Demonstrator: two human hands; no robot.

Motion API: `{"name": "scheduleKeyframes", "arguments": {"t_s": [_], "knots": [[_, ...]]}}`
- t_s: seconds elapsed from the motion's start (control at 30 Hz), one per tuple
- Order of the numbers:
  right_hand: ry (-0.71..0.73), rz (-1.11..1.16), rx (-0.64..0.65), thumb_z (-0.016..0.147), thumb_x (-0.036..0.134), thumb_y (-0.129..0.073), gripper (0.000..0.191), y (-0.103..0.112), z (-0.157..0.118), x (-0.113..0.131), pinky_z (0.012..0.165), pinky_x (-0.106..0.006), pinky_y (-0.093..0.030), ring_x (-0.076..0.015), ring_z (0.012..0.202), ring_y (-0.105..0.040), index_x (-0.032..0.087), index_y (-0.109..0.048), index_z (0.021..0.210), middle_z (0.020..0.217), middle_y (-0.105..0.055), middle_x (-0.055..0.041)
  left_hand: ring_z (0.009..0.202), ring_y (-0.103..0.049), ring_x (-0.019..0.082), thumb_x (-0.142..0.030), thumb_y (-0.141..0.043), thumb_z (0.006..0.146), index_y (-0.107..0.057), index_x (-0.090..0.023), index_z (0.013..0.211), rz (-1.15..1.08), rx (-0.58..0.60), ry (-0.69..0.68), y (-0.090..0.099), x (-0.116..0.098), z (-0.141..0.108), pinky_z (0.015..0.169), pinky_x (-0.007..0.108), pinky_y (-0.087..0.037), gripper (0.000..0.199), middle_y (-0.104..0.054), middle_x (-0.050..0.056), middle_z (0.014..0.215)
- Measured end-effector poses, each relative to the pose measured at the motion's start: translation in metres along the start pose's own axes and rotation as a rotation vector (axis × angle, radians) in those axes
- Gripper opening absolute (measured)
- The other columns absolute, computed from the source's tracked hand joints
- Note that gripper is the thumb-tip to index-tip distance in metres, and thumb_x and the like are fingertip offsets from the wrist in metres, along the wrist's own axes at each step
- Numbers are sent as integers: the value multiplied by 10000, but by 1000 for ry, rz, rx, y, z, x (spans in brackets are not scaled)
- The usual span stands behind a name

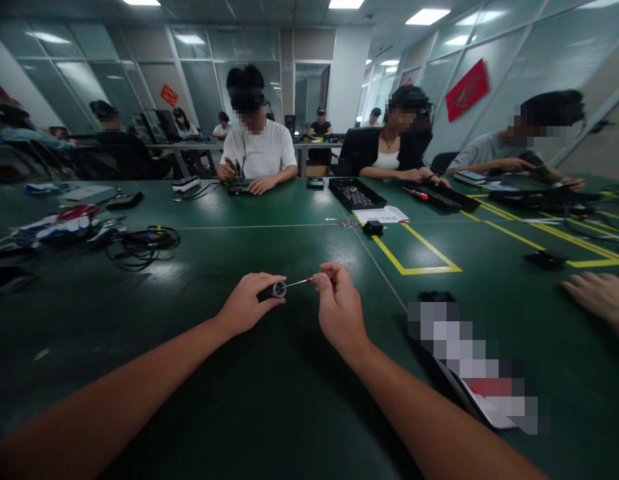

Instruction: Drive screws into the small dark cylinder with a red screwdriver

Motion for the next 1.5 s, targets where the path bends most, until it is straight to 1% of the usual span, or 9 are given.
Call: {"name": "scheduleKeyframes", "arguments": {"t_s": [0.2,0.27,0.4,0.53,0.77,1.0,1.2,1.37,1.5], "knots": [[-41,-65,-7,979,563,-503,393,4,0,8,639,-344,-454,-192,632,-576,220,-691,943,687,-633,-4,1130,-654,264,-281,-769,868,-671,-266,1256,13,15,-1,-1,-2,0,1010,473,-436,401,-734,50,1190],[-28,-94,2,974,560,-515,402,4,0,11,666,-355,-464,-205,671,-606,212,-712,938,751,-685,-32,1125,-655,263,-276,-772,865,-674,-265,1250,12,9,6,-1,-1,1,1009,471,-438,398,-734,50,1188],[-27,-13,-19,962,498,-555,336,4,0,8,738,-377,-500,-233,788,-663,211,-662,1101,876,-721,-55,1096,-662,257,-274,-767,868,-678,-261,1248,5,-18,17,2,1,1,992,461,-453,390,-738,48,1163],[-28,-1,-10,968,500,-543,324,2,0,5,772,-380,-503,-238,854,-666,213,-651,1075,923,-718,-65,1087,-666,254,-280,-769,868,-679,-254,1241,4,-18,8,1,1,1,984,455,-454,384,-739,51,1157],[-62,-79,57,997,568,-437,430,-2,-2,9,565,-314,-402,-174,571,-515,215,-665,904,620,-535,22,1119,-654,251,-264,-781,861,-665,-253,1254,30,4,6,-1,0,1,1003,456,-432,410,-735,44,1191],[-11,12,17,978,469,-510,285,0,-1,6,724,-341,-492,-205,782,-627,222,-616,1074,866,-675,-30,1132,-650,255,-277,-780,861,-670,-257,1252,22,-8,24,1,2,1,1008,453,-431,407,-733,43,1197],[-49,-84,38,990,549,-475,391,-1,-1,4,600,-329,-433,-189,626,-571,213,-674,964,693,-615,-6,1129,-651,248,-279,-775,868,-668,-257,1253,12,10,5,-1,1,0,1004,453,-428,401,-732,37,1202],[-14,68,-4,946,463,-576,285,1,0,7,725,-355,-504,-207,770,-647,212,-634,1068,857,-690,-36,1123,-652,250,-281,-772,870,-664,-258,1256,21,-14,20,0,2,0,1004,452,-429,401,-732,39,1197],[-27,86,0,954,471,-556,278,-2,0,4,738,-359,-508,-199,752,-634,212,-651,989,795,-669,-25,1112,-652,252,-289,-772,869,-665,-249,1259,34,3,10,-1,0,1,999,455,-431,406,-733,41,1182]]}}
Point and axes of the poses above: each hand's wrist, its own z-axis towards the middle knuckle, its own y-axis out of the back of the hand, x = y × z, the point moved 9 cm from there along z, towards the middle knuckle
